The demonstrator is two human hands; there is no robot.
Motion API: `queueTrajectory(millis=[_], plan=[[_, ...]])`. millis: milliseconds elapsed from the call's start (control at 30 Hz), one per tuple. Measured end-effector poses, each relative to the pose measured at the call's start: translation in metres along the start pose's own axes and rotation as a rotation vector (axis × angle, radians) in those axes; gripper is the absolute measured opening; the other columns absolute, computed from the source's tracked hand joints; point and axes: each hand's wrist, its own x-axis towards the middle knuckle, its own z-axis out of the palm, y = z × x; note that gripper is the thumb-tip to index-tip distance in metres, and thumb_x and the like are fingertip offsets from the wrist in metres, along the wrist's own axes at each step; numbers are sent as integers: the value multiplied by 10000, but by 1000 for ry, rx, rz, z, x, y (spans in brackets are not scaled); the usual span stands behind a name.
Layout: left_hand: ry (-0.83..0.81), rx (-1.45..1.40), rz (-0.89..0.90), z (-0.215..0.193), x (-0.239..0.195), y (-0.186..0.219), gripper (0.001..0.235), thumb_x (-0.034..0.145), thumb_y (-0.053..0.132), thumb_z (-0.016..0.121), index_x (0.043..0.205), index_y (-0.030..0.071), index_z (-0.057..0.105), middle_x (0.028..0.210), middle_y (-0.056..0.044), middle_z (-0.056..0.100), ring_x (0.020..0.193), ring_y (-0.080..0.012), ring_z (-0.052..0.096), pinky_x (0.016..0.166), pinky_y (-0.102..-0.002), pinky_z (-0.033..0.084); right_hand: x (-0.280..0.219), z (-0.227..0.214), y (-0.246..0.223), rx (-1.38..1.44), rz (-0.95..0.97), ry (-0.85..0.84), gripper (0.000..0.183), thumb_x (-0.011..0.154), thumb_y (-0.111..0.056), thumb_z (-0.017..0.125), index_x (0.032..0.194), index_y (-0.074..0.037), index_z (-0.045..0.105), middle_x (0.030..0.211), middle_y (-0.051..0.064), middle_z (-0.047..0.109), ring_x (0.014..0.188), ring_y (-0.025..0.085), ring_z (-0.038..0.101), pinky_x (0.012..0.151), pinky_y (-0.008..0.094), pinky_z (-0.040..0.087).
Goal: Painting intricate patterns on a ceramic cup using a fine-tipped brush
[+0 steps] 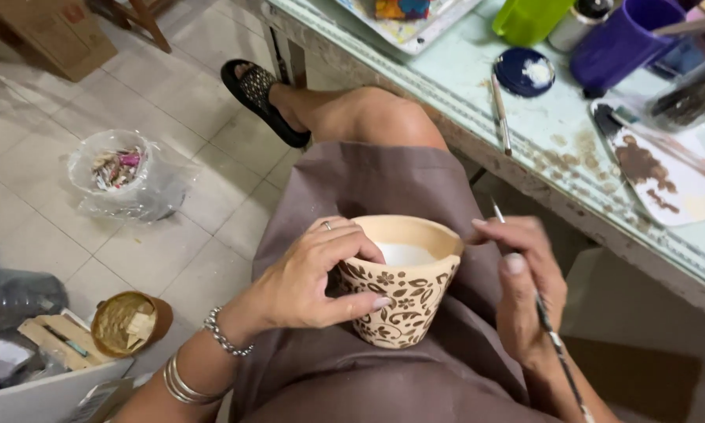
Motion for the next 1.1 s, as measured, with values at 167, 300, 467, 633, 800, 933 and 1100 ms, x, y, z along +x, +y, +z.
queueTrajectory(millis=[167, 300, 467, 633, 800, 933, 1100], plan=[[-66, -5, 33, -1, -4, -5, 361, 740, 366, 650, 921, 73, 541, 812, -21, 540, 859, -228, 529, 868, -357, 346, -19, -7, -6, 111, -25, 199, 299, 923, -170, 399, 1062, 74, 504, 878, 186, 485, 779, 262, 567, 773, 347, 585], [-67, -36, 74, -3, -3, -6, 333, 757, 328, 641, 917, 62, 521, 791, -28, 516, 803, -228, 491, 848, -349, 357, -32, -8, -17, 269, 60, 196, 127, 869, -54, 444, 974, 16, 430, 854, 190, 496, 767, 238, 562, 805, 387, 606], [-60, -16, 104, -2, -3, -10, 288, 752, 286, 634, 888, 60, 519, 755, -26, 515, 725, -223, 503, 844, -354, 374, -39, -3, -13, 393, -6, 173, 52, 834, -98, 519, 810, -55, 502, 771, 99, 507, 603, 197, 579, 599, 278, 613], [45, -130, 59, -1, -2, -4, 234, 756, 244, 646, 834, 65, 518, 770, -23, 521, 753, -194, 505, 805, -320, 401, -39, 3, -18, 406, 7, 113, 79, 842, -95, 496, 843, -48, 433, 718, 136, 538, 652, 222, 611, 628, 295, 601], [235, -98, -24, 15, 0, -2, 225, 770, 266, 630, 836, 102, 491, 782, -23, 504, 733, -173, 480, 669, -281, 393, -33, 5, -16, 381, -108, 243, 82, 843, -58, 469, 863, -81, 393, 684, 115, 491, 593, 165, 506, 672, 318, 605], [182, -74, 3, 36, -2, -9, 253, 817, 292, 598, 889, 75, 489, 795, 11, 540, 639, -156, 573, 1041, -420, 319, -33, 3, -11, 294, -110, 203, 95, 840, -42, 477, 852, -73, 388, 736, 128, 543, 701, 256, 666, 639, 268, 525], [165, -16, 106, 43, -1, -12, 251, 859, 273, 562, 918, 45, 475, 757, -45, 537, 700, -187, 553, 991, -427, 351, -23, 10, -11, 178, -135, 205, 87, 833, -33, 468, 815, -55, 386, 744, 148, 581, 693, 217, 660, 639, 264, 497]])
